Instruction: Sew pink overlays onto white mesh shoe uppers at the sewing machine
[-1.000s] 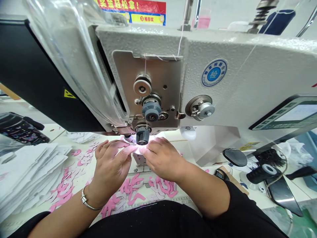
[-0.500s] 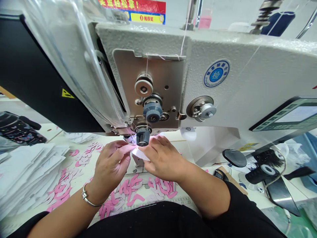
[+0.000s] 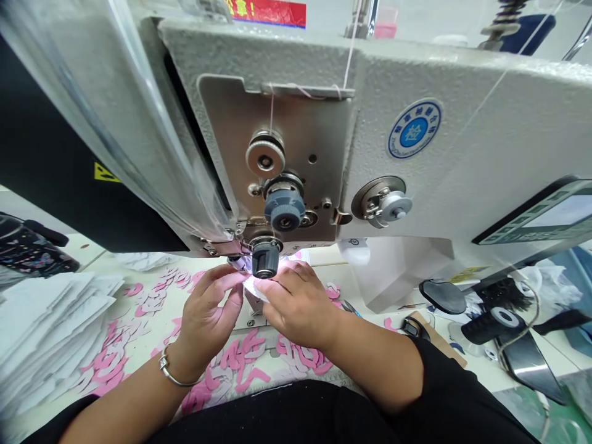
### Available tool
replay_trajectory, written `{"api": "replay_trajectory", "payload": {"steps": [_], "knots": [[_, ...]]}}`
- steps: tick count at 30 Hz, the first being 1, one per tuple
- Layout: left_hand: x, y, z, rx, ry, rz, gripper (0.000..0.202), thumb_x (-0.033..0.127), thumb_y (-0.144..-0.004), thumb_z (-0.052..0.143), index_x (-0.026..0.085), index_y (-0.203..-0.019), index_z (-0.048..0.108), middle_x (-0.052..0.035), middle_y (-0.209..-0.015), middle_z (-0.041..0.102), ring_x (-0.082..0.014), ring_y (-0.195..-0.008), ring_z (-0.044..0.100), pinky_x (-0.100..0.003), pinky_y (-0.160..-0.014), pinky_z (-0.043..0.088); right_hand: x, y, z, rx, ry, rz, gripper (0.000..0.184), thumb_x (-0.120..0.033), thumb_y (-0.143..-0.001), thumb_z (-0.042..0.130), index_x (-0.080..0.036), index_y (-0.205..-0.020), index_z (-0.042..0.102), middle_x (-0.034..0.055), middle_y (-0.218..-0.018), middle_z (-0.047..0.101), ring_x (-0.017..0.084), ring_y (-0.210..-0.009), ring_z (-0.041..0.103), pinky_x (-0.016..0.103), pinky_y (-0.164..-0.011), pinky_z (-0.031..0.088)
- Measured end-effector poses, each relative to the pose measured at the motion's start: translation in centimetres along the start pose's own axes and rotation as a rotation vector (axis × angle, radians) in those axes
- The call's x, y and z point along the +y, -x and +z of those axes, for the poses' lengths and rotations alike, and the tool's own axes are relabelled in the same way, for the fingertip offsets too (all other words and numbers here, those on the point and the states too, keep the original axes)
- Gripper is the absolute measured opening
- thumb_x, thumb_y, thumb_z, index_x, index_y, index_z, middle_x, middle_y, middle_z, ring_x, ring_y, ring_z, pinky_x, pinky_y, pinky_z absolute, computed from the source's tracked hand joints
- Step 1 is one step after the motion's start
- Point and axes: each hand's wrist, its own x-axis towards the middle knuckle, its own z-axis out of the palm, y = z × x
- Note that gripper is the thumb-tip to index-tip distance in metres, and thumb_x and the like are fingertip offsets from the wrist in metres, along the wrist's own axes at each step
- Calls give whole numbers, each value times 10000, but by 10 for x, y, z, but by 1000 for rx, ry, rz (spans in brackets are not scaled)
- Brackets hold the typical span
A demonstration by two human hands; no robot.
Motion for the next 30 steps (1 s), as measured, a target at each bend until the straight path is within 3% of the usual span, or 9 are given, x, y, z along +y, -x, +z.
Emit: {"api": "replay_trajectory", "payload": {"steps": [5,11,21,27,30], "knots": [[-7,8,6,2,27,-32,403,36,-858,554,232,-1210,575,-75,-1227,570,-198,-1157,569,-407,-1008,498,8,2,10,32,-61,42,327,-151,-844,554,-214,-1157,623,81,-1020,639,260,-1066,584,461,-924,506],[-16,15,10,-8,10,-115,393,102,-875,555,254,-1237,585,-66,-1211,593,-228,-1223,536,-456,-1053,482,6,-1,10,36,-67,59,335,-146,-840,557,-196,-1167,617,98,-1037,626,263,-1038,587,469,-906,516],[-12,14,9,-42,123,-137,402,52,-872,514,240,-1227,543,-69,-1173,562,-196,-1112,580,-420,-980,516,9,-1,7,-27,-107,109,322,-164,-861,549,-234,-1163,637,94,-1062,616,264,-1014,585,481,-887,516],[-12,20,15,-165,147,-345,442,52,-860,491,229,-1265,480,-78,-1174,602,-218,-1119,595,-464,-972,506,8,-5,1,-46,-139,151,321,-193,-911,529,-275,-1197,648,72,-1084,645,249,-1003,604,443,-890,513],[-12,20,16,-205,190,-396,479,62,-854,490,224,-1303,460,-86,-1216,615,-223,-1132,600,-474,-985,495,12,-8,3,-82,-156,278,246,-247,-934,515,-262,-1101,695,65,-998,672,246,-955,618,416,-857,522]]}}
